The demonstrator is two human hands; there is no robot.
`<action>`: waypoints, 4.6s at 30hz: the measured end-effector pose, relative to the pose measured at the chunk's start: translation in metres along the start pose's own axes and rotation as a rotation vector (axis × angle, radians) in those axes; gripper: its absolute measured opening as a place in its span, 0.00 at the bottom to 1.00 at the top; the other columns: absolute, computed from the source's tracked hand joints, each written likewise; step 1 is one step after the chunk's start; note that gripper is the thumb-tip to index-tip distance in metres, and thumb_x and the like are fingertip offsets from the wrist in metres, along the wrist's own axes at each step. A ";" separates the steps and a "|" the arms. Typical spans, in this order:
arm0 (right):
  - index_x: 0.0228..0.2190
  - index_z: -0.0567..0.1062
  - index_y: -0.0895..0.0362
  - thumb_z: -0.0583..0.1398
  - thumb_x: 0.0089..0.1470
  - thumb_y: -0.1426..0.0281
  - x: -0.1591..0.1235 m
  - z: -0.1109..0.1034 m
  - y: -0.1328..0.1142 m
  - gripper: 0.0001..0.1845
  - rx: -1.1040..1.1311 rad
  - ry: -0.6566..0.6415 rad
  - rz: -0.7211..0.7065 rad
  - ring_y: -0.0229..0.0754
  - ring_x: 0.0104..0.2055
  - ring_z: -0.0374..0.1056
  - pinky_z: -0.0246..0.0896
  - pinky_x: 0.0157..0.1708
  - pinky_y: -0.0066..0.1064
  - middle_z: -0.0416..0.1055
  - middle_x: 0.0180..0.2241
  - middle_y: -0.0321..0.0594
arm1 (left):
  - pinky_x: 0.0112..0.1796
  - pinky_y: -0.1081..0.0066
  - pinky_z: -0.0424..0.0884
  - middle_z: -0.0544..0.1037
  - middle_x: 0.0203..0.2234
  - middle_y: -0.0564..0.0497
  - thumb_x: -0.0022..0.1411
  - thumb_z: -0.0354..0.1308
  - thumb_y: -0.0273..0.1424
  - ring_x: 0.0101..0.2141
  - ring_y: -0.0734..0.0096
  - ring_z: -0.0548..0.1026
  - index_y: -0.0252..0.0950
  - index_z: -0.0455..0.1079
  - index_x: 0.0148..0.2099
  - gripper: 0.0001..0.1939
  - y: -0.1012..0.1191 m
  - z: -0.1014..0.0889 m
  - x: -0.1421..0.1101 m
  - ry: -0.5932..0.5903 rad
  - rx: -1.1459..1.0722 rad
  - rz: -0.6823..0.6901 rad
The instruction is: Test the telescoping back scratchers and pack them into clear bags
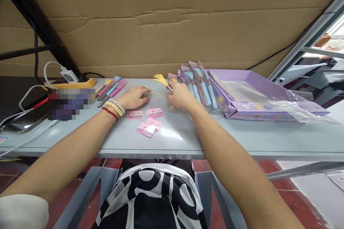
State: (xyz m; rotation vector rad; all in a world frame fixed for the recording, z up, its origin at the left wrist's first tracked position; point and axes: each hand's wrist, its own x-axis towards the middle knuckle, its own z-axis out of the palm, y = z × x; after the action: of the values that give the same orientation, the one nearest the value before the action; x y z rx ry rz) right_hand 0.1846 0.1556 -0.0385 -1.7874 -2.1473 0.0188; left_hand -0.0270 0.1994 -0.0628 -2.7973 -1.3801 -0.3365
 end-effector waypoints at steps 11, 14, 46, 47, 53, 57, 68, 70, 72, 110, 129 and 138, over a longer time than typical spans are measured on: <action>0.45 0.75 0.59 0.54 0.47 0.76 0.001 0.006 -0.002 0.22 0.001 -0.023 -0.043 0.42 0.29 0.65 0.53 0.32 0.30 0.75 0.30 0.44 | 0.48 0.66 0.67 0.76 0.47 0.42 0.63 0.46 0.33 0.46 0.61 0.73 0.31 0.67 0.56 0.23 0.010 -0.001 -0.003 -0.058 -0.054 0.044; 0.43 0.76 0.58 0.55 0.46 0.75 0.000 0.004 -0.005 0.21 0.040 -0.060 -0.037 0.40 0.28 0.64 0.54 0.32 0.28 0.74 0.29 0.41 | 0.48 0.66 0.67 0.76 0.46 0.43 0.63 0.46 0.33 0.46 0.61 0.73 0.31 0.68 0.56 0.22 0.009 -0.001 -0.003 -0.061 -0.044 0.044; 0.20 0.67 0.59 0.54 0.54 0.65 -0.012 -0.007 -0.016 0.14 0.367 -0.089 -0.179 0.31 0.20 0.55 0.47 0.24 0.28 0.65 0.18 0.33 | 0.19 0.77 0.60 0.76 0.27 0.49 0.59 0.56 0.34 0.20 0.79 0.67 0.32 0.70 0.28 0.11 0.014 -0.012 0.001 0.409 -1.352 -0.490; 0.19 0.65 0.58 0.53 0.55 0.64 -0.012 -0.007 -0.015 0.16 0.307 -0.077 -0.185 0.32 0.21 0.55 0.46 0.25 0.28 0.63 0.17 0.33 | 0.19 0.77 0.59 0.76 0.26 0.49 0.59 0.57 0.35 0.19 0.79 0.67 0.32 0.70 0.27 0.12 0.012 -0.012 0.001 0.438 -1.355 -0.497; 0.21 0.62 0.57 0.50 0.59 0.59 -0.011 -0.007 -0.014 0.20 0.208 -0.192 -0.226 0.33 0.22 0.53 0.43 0.26 0.29 0.60 0.17 0.33 | 0.18 0.78 0.61 0.78 0.28 0.48 0.59 0.59 0.38 0.20 0.77 0.70 0.32 0.71 0.30 0.13 0.011 -0.013 0.002 0.495 -1.429 -0.490; 0.21 0.62 0.56 0.49 0.60 0.57 -0.010 -0.006 -0.013 0.21 0.168 -0.212 -0.208 0.34 0.22 0.54 0.42 0.26 0.29 0.61 0.17 0.34 | 0.20 0.77 0.64 0.79 0.27 0.49 0.58 0.60 0.39 0.22 0.76 0.72 0.33 0.72 0.34 0.13 0.016 -0.014 0.001 0.526 -1.474 -0.448; 0.27 0.70 0.58 0.45 0.61 0.58 -0.010 -0.007 -0.012 0.23 0.235 -0.142 -0.133 0.36 0.23 0.57 0.44 0.26 0.30 0.62 0.19 0.35 | 0.24 0.74 0.72 0.75 0.23 0.51 0.63 0.54 0.32 0.22 0.75 0.75 0.32 0.69 0.32 0.09 0.025 -0.020 -0.003 0.493 -1.668 -0.362; 0.27 0.69 0.58 0.45 0.62 0.57 -0.010 -0.005 -0.011 0.23 0.234 -0.139 -0.156 0.36 0.24 0.57 0.45 0.26 0.29 0.63 0.20 0.36 | 0.26 0.73 0.73 0.77 0.25 0.50 0.64 0.54 0.33 0.24 0.74 0.76 0.32 0.68 0.33 0.10 0.026 -0.021 -0.004 0.484 -1.690 -0.351; 0.27 0.69 0.58 0.45 0.62 0.57 -0.009 -0.004 -0.011 0.23 0.232 -0.137 -0.170 0.36 0.25 0.58 0.45 0.27 0.29 0.64 0.21 0.36 | 0.27 0.72 0.74 0.78 0.27 0.48 0.64 0.54 0.34 0.25 0.73 0.77 0.32 0.69 0.34 0.10 0.027 -0.021 -0.004 0.475 -1.702 -0.335; 0.42 0.66 0.58 0.56 0.54 0.61 -0.015 -0.007 -0.022 0.17 0.316 -0.070 -0.119 0.38 0.26 0.62 0.51 0.27 0.28 0.66 0.23 0.34 | 0.29 0.74 0.73 0.79 0.32 0.48 0.56 0.60 0.31 0.27 0.74 0.77 0.32 0.69 0.35 0.07 0.038 -0.018 -0.005 0.463 -1.684 -0.243; 0.26 0.61 0.56 0.49 0.60 0.58 -0.011 -0.002 -0.018 0.17 0.172 -0.139 -0.082 0.37 0.24 0.59 0.47 0.24 0.29 0.66 0.23 0.40 | 0.28 0.75 0.72 0.80 0.37 0.46 0.54 0.64 0.30 0.33 0.68 0.79 0.34 0.65 0.41 0.14 0.035 -0.013 -0.005 0.364 -1.477 -0.200; 0.52 0.60 0.62 0.57 0.53 0.58 -0.015 0.000 -0.024 0.30 0.346 -0.048 -0.045 0.42 0.29 0.64 0.54 0.27 0.31 0.68 0.30 0.42 | 0.31 0.72 0.70 0.79 0.34 0.48 0.57 0.59 0.29 0.33 0.69 0.76 0.34 0.68 0.41 0.09 0.039 -0.006 -0.005 0.212 -1.280 -0.146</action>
State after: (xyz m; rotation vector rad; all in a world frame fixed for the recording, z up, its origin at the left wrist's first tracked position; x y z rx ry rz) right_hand 0.1643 0.1368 -0.0366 -1.5529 -2.0640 0.4014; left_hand -0.0003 0.1715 -0.0545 -3.2095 -1.6595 -2.0885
